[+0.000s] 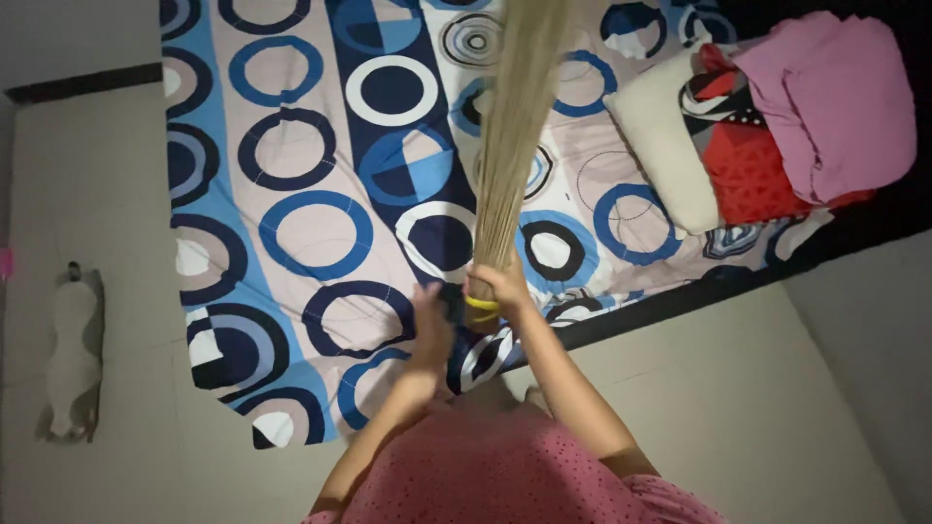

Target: Clean the surface of a bed using a hand-held broom.

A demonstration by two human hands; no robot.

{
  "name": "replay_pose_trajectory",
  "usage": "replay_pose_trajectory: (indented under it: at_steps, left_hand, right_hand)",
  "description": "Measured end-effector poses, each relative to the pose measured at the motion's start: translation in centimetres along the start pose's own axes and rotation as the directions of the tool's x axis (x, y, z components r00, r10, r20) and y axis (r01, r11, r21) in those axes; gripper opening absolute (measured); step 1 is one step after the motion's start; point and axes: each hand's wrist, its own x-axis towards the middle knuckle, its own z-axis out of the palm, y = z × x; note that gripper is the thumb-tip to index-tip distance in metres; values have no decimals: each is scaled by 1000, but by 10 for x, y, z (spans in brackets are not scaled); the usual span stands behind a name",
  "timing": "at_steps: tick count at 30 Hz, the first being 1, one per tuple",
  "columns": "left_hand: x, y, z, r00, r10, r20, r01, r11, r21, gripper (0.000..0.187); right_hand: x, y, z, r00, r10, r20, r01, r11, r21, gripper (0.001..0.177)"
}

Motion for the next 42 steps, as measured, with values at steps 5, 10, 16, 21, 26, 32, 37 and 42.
replay_pose_trajectory:
  at_steps: [5, 10, 16, 21, 26, 32, 37, 42]
  left_hand:
    - [77, -50, -112, 836, 496, 234, -508, 540, 672, 43]
    - [84, -30, -99, 936, 333, -112, -271, 887, 373, 35]
    - [72, -31, -104, 843, 523, -129, -205, 532, 822, 51]
    - [14, -33, -64, 836, 476, -273, 187, 221, 957, 83]
    - [-7, -77, -61, 789, 551, -272, 320, 10, 947, 86]
    - [-46, -100, -50, 767, 553, -326, 371, 33, 928, 87]
    - [-70, -92, -61, 722, 583, -374, 426, 52, 903, 88]
    - [-87, -78, -70, 699, 578, -421, 415, 152, 897, 85]
  right_hand:
    - [-5, 9, -92, 667, 737, -107, -744, 664, -72, 24]
    - [-16, 124, -238, 669, 725, 160, -742, 645, 183, 25]
    - [-41, 34, -296, 587, 787, -192, -790, 608, 77, 21]
    - [9, -29, -346, 790, 502, -351, -599, 755, -268, 30]
    - [73, 56, -398, 740, 666, -93, -649, 673, -355, 31]
    - [58, 92, -265, 495, 836, 236, -675, 541, -501, 45]
    - [-7, -43, -144, 507, 608, 611, -496, 785, -371, 24]
    - [-36, -124, -86, 573, 276, 772, -243, 957, -161, 60]
